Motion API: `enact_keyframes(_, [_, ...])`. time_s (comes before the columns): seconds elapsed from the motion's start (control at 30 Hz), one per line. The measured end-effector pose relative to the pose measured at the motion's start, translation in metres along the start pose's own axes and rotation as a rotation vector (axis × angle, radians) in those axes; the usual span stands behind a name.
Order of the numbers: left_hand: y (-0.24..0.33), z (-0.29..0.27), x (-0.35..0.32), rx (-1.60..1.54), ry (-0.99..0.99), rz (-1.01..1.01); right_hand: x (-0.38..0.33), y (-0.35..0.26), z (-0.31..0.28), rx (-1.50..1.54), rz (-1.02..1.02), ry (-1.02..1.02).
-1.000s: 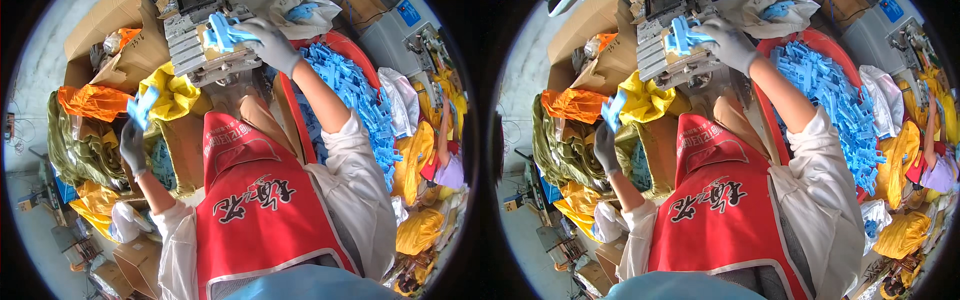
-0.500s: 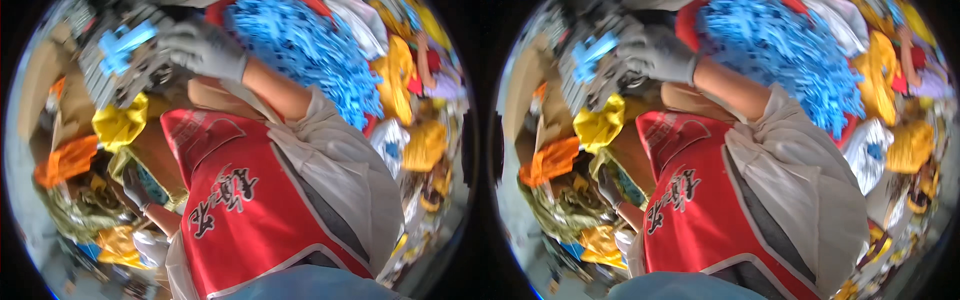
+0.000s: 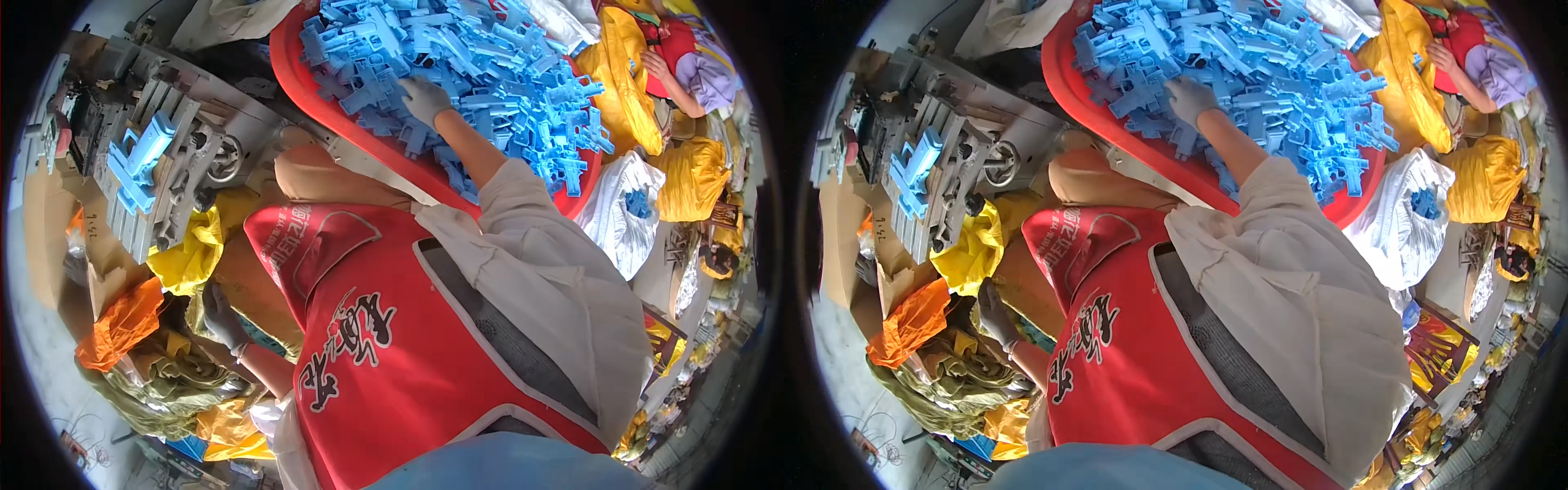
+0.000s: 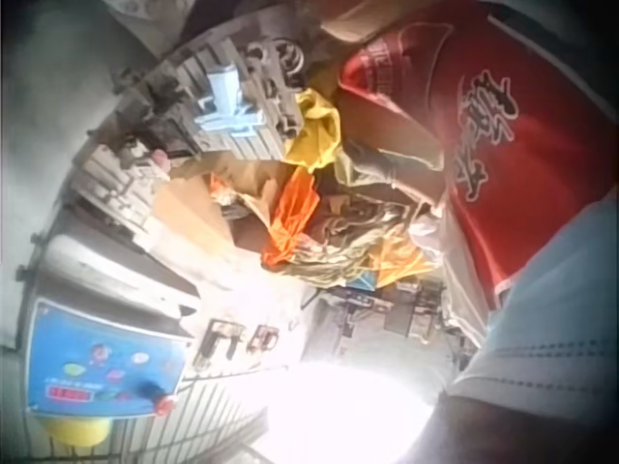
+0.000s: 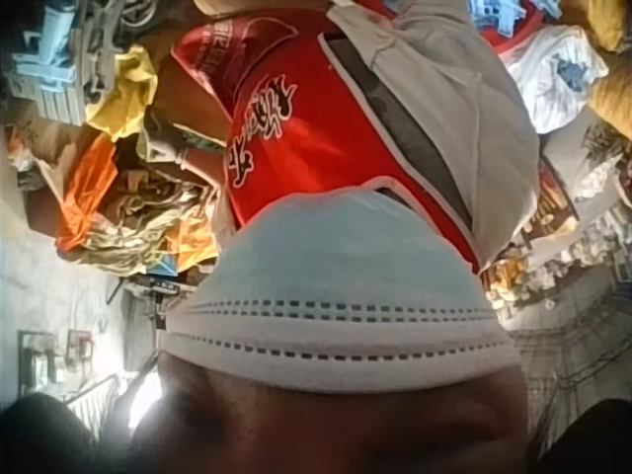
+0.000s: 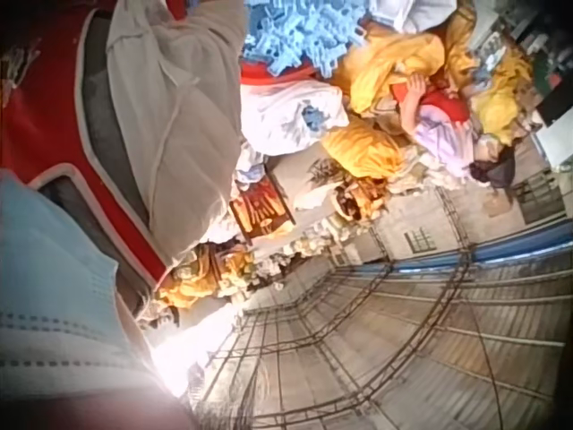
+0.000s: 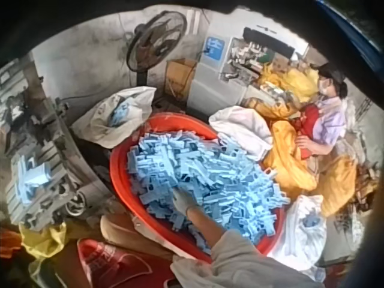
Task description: The person repeatedly retrieves toy gun parts from a basin, places them onto a machine platform by hand, and transfers the processed toy gun parts into a storage box.
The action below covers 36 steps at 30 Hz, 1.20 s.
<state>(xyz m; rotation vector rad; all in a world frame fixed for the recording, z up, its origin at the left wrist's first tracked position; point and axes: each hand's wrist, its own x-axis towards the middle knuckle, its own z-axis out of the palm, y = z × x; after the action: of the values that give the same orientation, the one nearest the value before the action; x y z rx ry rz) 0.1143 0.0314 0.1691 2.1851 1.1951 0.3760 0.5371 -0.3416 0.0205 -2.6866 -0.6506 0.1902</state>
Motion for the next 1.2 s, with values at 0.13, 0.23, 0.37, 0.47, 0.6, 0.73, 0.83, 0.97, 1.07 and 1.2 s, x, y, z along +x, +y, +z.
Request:
enact_keyframes(0.13, [0.002, 0.0, -0.009, -0.039, -0.009, 0.011, 0.022, -0.043, 0.021, -0.231, -0.248, -0.022])
enact_keyframes(0.23, [-0.003, -0.007, -0.011, -0.083, 0.001, -0.028, 0.031, -0.079, 0.007, -0.485, -0.32, -0.154])
enact_keyframes(0.37, [0.0, -0.013, -0.018, -0.003, -0.014, -0.056, 0.036, -0.094, 0.013, -0.495, -0.429, -0.159])
enact_keyframes(0.47, [-0.011, -0.008, -0.017, -0.082, -0.005, -0.073, 0.038, -0.104, 0.003, -0.47, -0.512, -0.206])
enact_keyframes(0.6, [-0.012, -0.006, -0.012, -0.092, -0.001, -0.056, 0.008, -0.071, -0.029, 0.233, -0.12, 0.112])
enact_keyframes(0.73, [0.002, -0.018, -0.011, -0.016, 0.082, 0.017, -0.032, 0.011, -0.004, 0.274, -0.077, 0.262])
enact_keyframes(0.83, [0.005, -0.028, 0.002, 0.069, 0.205, 0.104, -0.059, 0.041, 0.001, 0.215, -0.098, 0.22])
enact_keyframes(0.97, [0.064, -0.049, 0.022, 0.004, 0.37, 0.279, -0.083, 0.051, -0.016, 0.095, -0.125, 0.053])
enact_keyframes(1.07, [0.091, -0.061, 0.039, -0.028, 0.479, 0.431, -0.079, 0.017, -0.047, 0.171, -0.092, 0.051])
enact_keyframes(1.2, [0.138, -0.067, 0.068, 0.069, 0.396, 0.602, -0.066, -0.019, -0.084, 0.362, -0.061, 0.108])
